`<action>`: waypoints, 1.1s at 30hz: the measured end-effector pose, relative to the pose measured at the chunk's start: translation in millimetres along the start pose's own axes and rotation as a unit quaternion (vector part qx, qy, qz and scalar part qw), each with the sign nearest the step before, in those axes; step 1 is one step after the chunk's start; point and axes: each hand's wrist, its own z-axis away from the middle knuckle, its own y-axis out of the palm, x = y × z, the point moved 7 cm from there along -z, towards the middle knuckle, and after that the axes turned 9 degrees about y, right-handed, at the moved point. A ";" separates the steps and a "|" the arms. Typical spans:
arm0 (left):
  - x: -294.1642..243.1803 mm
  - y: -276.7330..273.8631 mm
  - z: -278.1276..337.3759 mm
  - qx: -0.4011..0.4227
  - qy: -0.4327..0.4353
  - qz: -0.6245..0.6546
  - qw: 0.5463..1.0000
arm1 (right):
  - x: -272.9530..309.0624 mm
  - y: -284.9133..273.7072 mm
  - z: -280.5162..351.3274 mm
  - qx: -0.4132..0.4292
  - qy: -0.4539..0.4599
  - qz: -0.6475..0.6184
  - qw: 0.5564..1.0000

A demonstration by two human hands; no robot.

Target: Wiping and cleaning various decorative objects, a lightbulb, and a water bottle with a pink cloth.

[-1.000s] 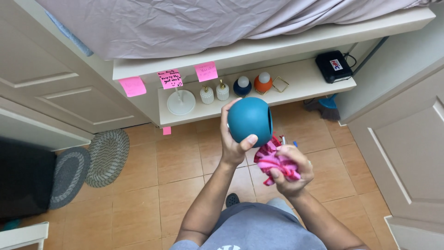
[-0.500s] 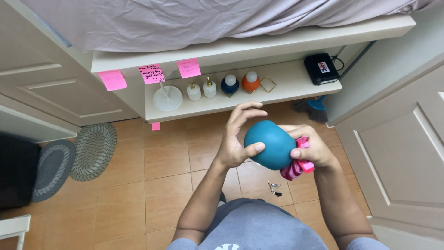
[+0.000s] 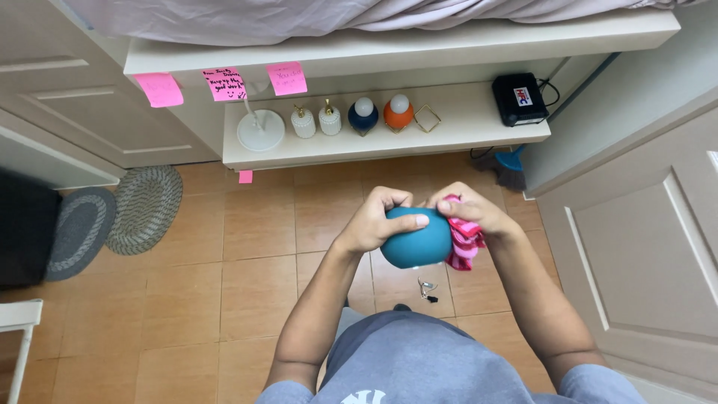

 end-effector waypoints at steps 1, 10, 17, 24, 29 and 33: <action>10.9 -3.8 3.7 -0.053 -0.007 0.026 0.998 | 5.0 -12.4 -1.4 -0.088 -0.010 0.014 0.996; 127.8 -52.2 41.3 -0.406 -0.107 0.207 0.883 | -42.2 -103.5 19.5 -0.441 -0.094 -0.184 0.874; 126.6 -39.6 34.9 -0.377 -0.016 0.194 0.906 | 32.8 96.7 -10.5 -0.463 -0.272 0.465 0.704; 49.7 -49.8 38.1 -0.357 0.050 0.004 0.933 | 38.9 50.4 -66.6 -0.447 -0.217 0.347 0.795; 34.4 -84.6 47.1 -0.369 0.064 -0.069 0.925 | -3.2 -5.3 -120.0 -0.352 -0.065 0.071 0.931; 26.4 -105.2 48.7 -0.355 0.075 -0.057 0.930 | 40.3 -1.0 -106.7 -0.492 -0.118 0.170 0.846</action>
